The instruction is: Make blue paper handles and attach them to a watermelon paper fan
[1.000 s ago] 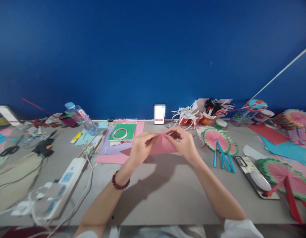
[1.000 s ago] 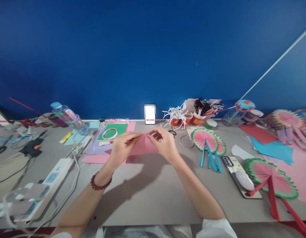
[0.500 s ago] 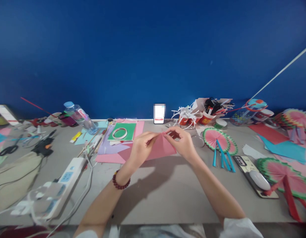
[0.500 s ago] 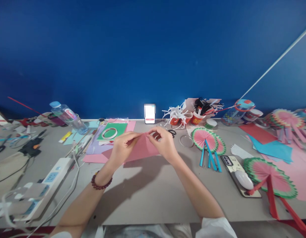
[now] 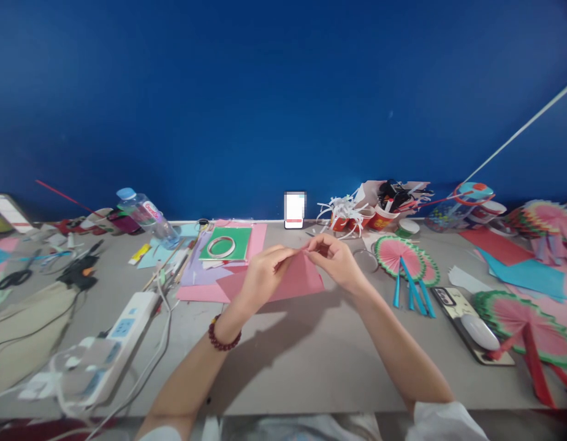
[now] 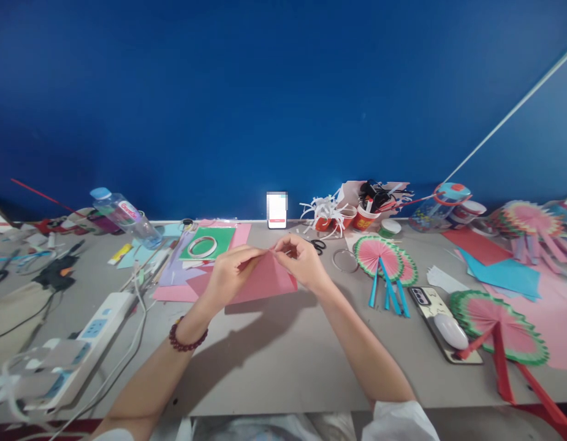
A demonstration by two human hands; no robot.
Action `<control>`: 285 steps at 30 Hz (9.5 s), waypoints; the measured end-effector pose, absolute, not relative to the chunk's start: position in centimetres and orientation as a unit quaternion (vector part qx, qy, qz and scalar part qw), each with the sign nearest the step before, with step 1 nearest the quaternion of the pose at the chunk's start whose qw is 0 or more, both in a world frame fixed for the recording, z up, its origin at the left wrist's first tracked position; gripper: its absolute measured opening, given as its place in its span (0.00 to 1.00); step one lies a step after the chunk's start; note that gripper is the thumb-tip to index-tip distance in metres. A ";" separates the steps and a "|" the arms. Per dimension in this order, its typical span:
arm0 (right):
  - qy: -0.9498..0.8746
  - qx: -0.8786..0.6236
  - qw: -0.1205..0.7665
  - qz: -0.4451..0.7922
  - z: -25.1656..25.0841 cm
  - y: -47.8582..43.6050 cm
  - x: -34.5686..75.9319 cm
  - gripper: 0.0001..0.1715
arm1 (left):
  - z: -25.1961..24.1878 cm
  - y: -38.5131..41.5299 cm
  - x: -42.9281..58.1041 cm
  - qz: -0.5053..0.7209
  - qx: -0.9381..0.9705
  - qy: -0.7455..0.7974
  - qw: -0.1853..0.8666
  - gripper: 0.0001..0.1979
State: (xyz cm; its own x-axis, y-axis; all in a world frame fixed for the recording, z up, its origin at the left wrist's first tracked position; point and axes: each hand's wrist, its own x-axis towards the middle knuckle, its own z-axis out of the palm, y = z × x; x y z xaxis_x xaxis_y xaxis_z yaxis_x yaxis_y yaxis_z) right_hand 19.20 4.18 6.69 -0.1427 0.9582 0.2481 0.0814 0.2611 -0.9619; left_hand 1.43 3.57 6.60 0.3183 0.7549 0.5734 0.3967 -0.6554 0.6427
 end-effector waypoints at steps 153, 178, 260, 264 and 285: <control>-0.364 -0.477 0.711 0.368 6.0 8.0 24.6 0.15 | 7.4 6.4 -3.5 0.478 0.739 0.422 0.217 0.09; -0.391 -0.488 0.487 0.609 2.8 9.9 26.8 0.18 | 4.4 9.5 -4.1 0.345 0.619 0.527 0.469 0.11; -0.637 -0.693 -0.241 0.238 1.1 16.5 14.3 0.37 | -5.5 6.0 8.5 0.139 0.855 0.478 0.144 0.46; -0.641 -0.691 -0.246 0.228 1.0 16.5 14.3 0.38 | -6.7 4.7 8.5 0.136 0.854 0.484 0.135 0.48; -0.645 -0.697 -0.217 0.225 1.4 15.8 14.2 0.34 | -6.6 -0.8 6.0 0.116 0.885 0.425 0.148 0.51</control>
